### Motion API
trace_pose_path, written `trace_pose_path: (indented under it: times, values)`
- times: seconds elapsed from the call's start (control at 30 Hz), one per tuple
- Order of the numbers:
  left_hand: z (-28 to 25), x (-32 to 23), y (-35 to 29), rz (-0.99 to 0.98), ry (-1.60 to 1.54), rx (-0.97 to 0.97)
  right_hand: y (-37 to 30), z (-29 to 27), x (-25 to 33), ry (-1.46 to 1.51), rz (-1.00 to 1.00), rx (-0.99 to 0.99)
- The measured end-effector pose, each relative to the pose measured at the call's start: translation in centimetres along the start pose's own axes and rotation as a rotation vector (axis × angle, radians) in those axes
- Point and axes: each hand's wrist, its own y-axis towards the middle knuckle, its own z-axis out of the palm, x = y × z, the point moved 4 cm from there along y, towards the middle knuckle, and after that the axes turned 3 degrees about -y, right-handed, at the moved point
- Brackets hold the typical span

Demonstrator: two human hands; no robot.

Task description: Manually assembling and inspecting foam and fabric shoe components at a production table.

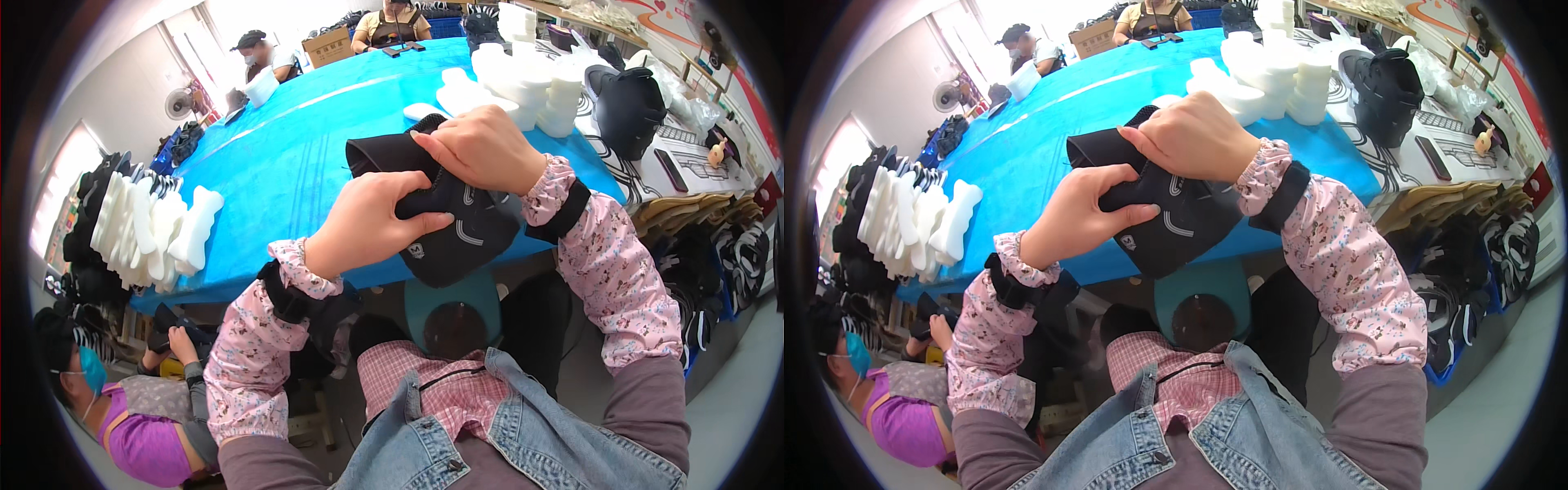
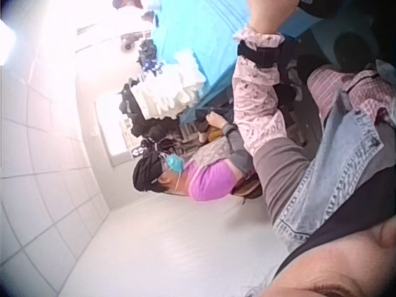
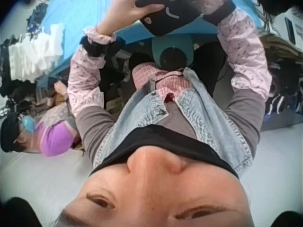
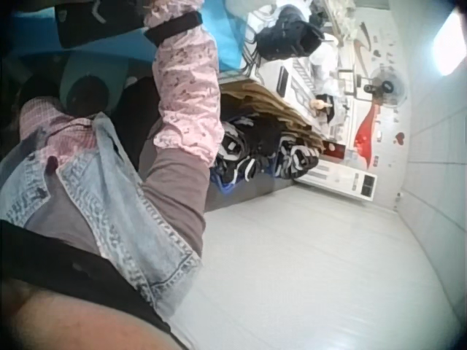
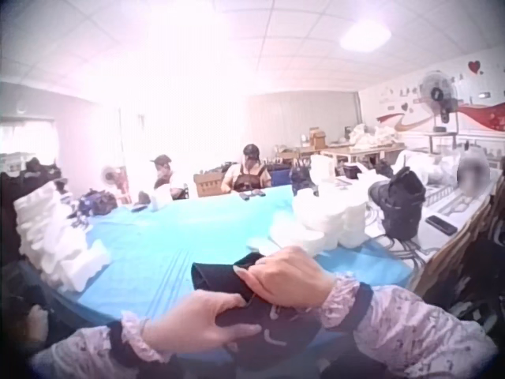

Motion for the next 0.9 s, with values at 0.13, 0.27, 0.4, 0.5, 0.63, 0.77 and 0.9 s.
trace_pose_path:
  times: [0.13, 0.27, 0.4, 0.5, 0.63, 0.77, 0.9]
  values:
    - [-0.2, -0.2, 0.5, 0.025, 0.111, 0.216, 0.4, 0.9, 0.8, -0.036, 0.0, 0.11]
    - [0.5, 1.0, 0.5, -0.257, -0.337, 0.308, 1.1, -0.2, 0.6, 0.127, 0.102, 0.032]
    - [0.4, 1.1, -0.6, -0.146, -0.266, 0.22, 0.9, -2.2, -2.0, 0.969, 0.418, -0.095]
    - [-0.3, 1.7, -1.1, -0.165, -0.162, 0.23, 0.2, -4.0, -3.3, 0.993, 0.414, -0.134]
    - [-1.0, 2.0, -1.5, -0.085, 0.023, 0.188, 0.0, -2.8, -1.5, 0.82, 0.34, 0.022]
    - [-1.4, 1.2, -1.2, 0.078, 0.174, 0.156, 0.9, -1.5, 1.8, 0.507, 0.052, 0.207]
    - [-2.4, 1.5, -1.3, 0.126, 0.189, 0.171, 1.1, -2.0, 1.5, 0.551, 0.028, 0.254]
